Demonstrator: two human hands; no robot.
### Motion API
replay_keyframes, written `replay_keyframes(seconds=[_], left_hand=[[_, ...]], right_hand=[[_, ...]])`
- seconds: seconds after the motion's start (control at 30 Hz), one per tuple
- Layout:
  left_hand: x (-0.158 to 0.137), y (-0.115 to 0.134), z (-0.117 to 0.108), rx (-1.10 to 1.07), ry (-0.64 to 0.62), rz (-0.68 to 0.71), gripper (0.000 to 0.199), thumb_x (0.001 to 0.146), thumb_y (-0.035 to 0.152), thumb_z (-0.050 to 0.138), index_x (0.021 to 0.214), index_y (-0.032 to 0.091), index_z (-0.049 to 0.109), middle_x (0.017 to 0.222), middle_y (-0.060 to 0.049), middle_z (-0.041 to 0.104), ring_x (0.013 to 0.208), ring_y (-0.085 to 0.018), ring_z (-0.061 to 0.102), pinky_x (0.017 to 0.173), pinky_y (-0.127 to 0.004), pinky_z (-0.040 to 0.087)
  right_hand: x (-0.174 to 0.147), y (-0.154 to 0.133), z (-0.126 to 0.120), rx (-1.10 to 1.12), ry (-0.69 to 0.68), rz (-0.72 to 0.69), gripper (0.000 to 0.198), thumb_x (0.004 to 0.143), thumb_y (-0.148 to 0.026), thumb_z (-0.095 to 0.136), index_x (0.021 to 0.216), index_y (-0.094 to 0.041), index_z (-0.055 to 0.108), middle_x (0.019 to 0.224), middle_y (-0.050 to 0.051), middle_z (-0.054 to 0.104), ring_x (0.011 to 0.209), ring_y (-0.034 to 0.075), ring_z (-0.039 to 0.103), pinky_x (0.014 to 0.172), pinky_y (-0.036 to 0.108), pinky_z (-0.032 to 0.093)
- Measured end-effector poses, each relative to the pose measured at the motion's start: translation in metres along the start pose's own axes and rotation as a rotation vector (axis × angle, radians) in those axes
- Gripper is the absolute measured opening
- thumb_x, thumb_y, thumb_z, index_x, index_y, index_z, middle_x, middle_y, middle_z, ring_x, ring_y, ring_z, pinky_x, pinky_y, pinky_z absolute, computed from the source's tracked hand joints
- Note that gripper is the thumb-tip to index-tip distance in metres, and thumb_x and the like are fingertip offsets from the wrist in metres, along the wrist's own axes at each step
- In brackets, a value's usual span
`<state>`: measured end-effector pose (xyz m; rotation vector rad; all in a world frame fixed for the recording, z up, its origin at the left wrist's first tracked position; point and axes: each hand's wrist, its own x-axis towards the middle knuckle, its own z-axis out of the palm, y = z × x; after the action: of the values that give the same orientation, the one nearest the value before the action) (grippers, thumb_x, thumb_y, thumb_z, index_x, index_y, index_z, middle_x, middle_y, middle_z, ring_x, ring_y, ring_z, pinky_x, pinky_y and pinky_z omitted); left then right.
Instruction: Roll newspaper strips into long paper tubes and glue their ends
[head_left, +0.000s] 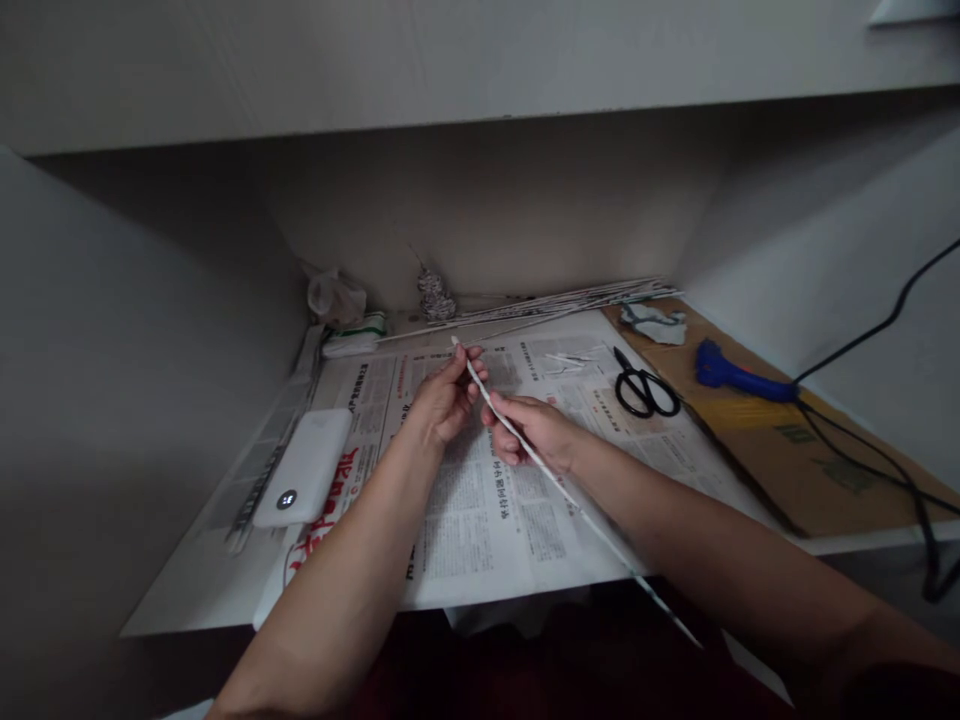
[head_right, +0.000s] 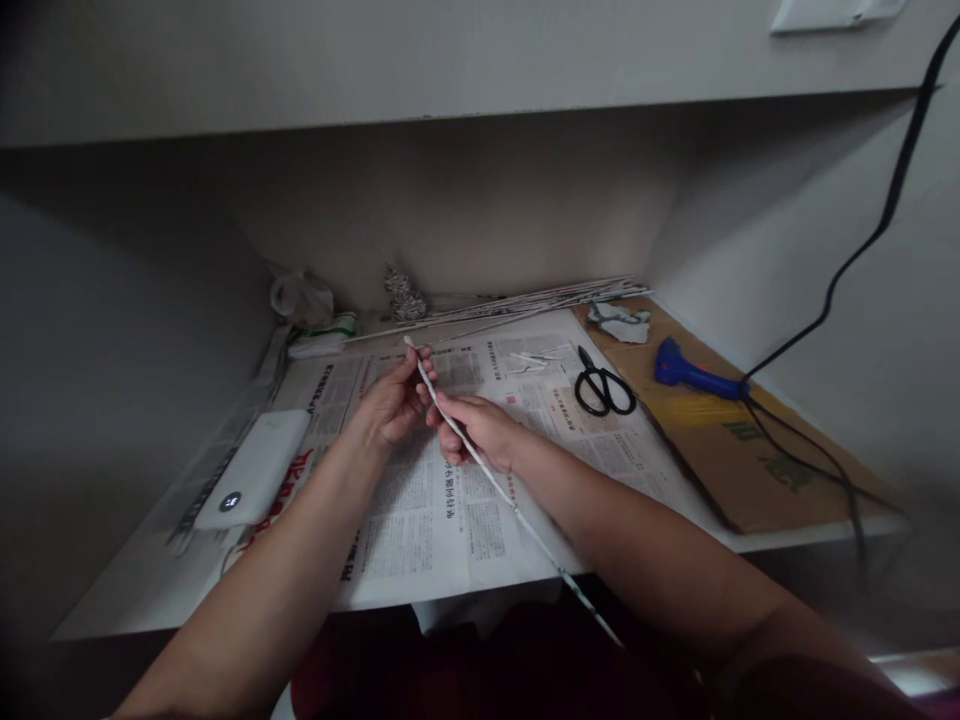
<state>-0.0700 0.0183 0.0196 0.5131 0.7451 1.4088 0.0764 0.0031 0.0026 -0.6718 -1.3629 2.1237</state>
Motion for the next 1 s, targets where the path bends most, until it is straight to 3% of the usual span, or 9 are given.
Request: replay_keyframes(seconds=[0.27, 0.43, 0.6, 0.73, 0.93, 1.0], left_hand=[[-0.001, -0.002, 0.003, 0.002, 0.03, 0.023, 0.019, 0.088, 0.025, 0.051, 0.086, 0.01, 0.063, 0.068, -0.003, 0.062, 0.057, -0.009, 0.062, 0.044, -0.012, 0.047], [-0.001, -0.004, 0.003, 0.025, 0.044, 0.064, 0.02, 0.088, 0.026, 0.05, 0.085, 0.01, 0.062, 0.068, -0.003, 0.061, 0.06, -0.01, 0.064, 0.046, -0.013, 0.048], [0.005, 0.002, -0.004, 0.011, 0.153, 0.213, 0.02, 0.088, 0.025, 0.05, 0.08, 0.011, 0.061, 0.063, -0.002, 0.059, 0.055, -0.009, 0.061, 0.043, -0.013, 0.045], [0.008, 0.013, -0.009, -0.05, 0.225, 0.263, 0.023, 0.09, 0.026, 0.046, 0.08, 0.011, 0.06, 0.06, -0.001, 0.056, 0.051, -0.008, 0.058, 0.039, -0.012, 0.042], [0.006, 0.025, -0.012, -0.222, 0.159, 0.173, 0.024, 0.092, 0.025, 0.041, 0.08, 0.011, 0.057, 0.058, 0.001, 0.052, 0.05, -0.005, 0.055, 0.036, -0.008, 0.037], [0.006, 0.029, -0.014, -0.257, 0.162, 0.18, 0.024, 0.092, 0.026, 0.041, 0.08, 0.011, 0.056, 0.058, 0.002, 0.051, 0.049, -0.004, 0.053, 0.035, -0.008, 0.035]], right_hand=[[0.002, 0.001, -0.003, -0.082, 0.112, -0.093, 0.034, 0.086, -0.049, 0.047, 0.078, -0.017, 0.054, 0.044, -0.005, 0.048, 0.034, 0.008, 0.044, 0.033, 0.018, 0.027], [0.004, 0.001, 0.0, -0.272, 0.226, -0.128, 0.037, 0.088, -0.05, 0.041, 0.077, -0.017, 0.054, 0.043, -0.006, 0.048, 0.032, 0.007, 0.043, 0.033, 0.017, 0.029], [0.001, -0.001, -0.002, -0.424, 0.236, -0.028, 0.037, 0.087, -0.053, 0.042, 0.082, -0.018, 0.055, 0.044, -0.006, 0.047, 0.034, 0.007, 0.043, 0.033, 0.017, 0.027], [-0.001, -0.002, -0.004, -0.58, 0.287, -0.076, 0.038, 0.084, -0.052, 0.05, 0.071, -0.017, 0.054, 0.044, -0.005, 0.047, 0.035, 0.005, 0.04, 0.036, 0.017, 0.029], [-0.003, -0.001, 0.003, 0.031, 0.032, 0.15, 0.038, 0.089, -0.053, 0.037, 0.076, -0.02, 0.046, 0.038, -0.01, 0.032, 0.028, 0.007, 0.028, 0.031, 0.019, 0.021], [-0.005, -0.001, 0.005, 0.033, 0.008, 0.168, 0.041, 0.089, -0.056, 0.034, 0.078, -0.019, 0.049, 0.038, -0.009, 0.036, 0.028, 0.008, 0.032, 0.03, 0.019, 0.023]])
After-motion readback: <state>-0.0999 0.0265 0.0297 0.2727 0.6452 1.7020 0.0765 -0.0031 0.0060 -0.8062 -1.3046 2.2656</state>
